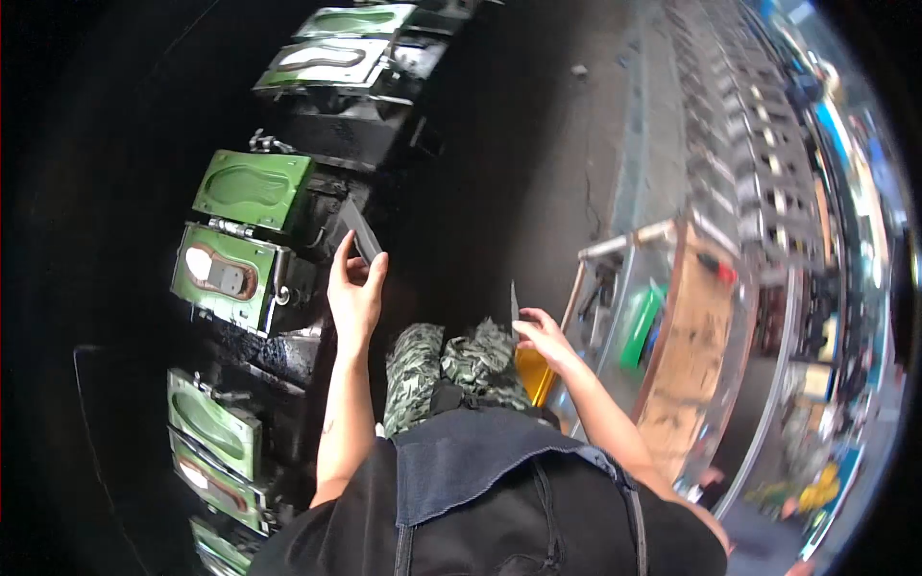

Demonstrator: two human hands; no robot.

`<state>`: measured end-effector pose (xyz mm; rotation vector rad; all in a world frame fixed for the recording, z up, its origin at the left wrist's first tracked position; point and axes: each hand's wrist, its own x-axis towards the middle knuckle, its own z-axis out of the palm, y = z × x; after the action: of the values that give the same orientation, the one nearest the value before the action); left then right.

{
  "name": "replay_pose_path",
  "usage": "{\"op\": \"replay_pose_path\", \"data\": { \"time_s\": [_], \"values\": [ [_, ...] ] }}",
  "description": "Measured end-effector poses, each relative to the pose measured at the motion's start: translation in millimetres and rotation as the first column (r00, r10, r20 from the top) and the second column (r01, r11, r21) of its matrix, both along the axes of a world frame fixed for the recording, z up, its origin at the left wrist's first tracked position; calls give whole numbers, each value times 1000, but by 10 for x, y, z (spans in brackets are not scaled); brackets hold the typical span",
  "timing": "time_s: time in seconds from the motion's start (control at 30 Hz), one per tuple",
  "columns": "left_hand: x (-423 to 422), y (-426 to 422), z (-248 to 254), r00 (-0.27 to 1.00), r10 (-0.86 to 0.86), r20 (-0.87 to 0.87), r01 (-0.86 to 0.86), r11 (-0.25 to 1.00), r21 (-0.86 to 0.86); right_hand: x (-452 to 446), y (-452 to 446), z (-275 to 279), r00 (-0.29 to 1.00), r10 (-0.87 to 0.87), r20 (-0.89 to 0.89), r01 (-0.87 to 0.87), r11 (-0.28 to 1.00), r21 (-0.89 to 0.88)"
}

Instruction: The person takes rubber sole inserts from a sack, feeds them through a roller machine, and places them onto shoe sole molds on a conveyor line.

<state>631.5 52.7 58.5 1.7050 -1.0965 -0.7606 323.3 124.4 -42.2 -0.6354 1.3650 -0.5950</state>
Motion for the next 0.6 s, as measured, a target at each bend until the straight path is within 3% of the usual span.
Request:
{"op": "replay_pose_path", "data": {
  "time_s": [0.27, 0.5, 0.6],
  "values": [
    [55, -1731, -194, 937, 279, 211, -300, 951, 72, -299, -2357, -57, 979, 200, -45, -204, 973, -106],
    [50, -3684, -360, 765, 521, 378, -550, 834, -35, -949, -4171, 186, 900, 387, -201, -410, 908, -86],
    [157, -4491, -375, 709, 542, 452, -613, 790, 15, -1484, -4830, 274, 910, 270, -315, -298, 954, -41]
  ]
}}
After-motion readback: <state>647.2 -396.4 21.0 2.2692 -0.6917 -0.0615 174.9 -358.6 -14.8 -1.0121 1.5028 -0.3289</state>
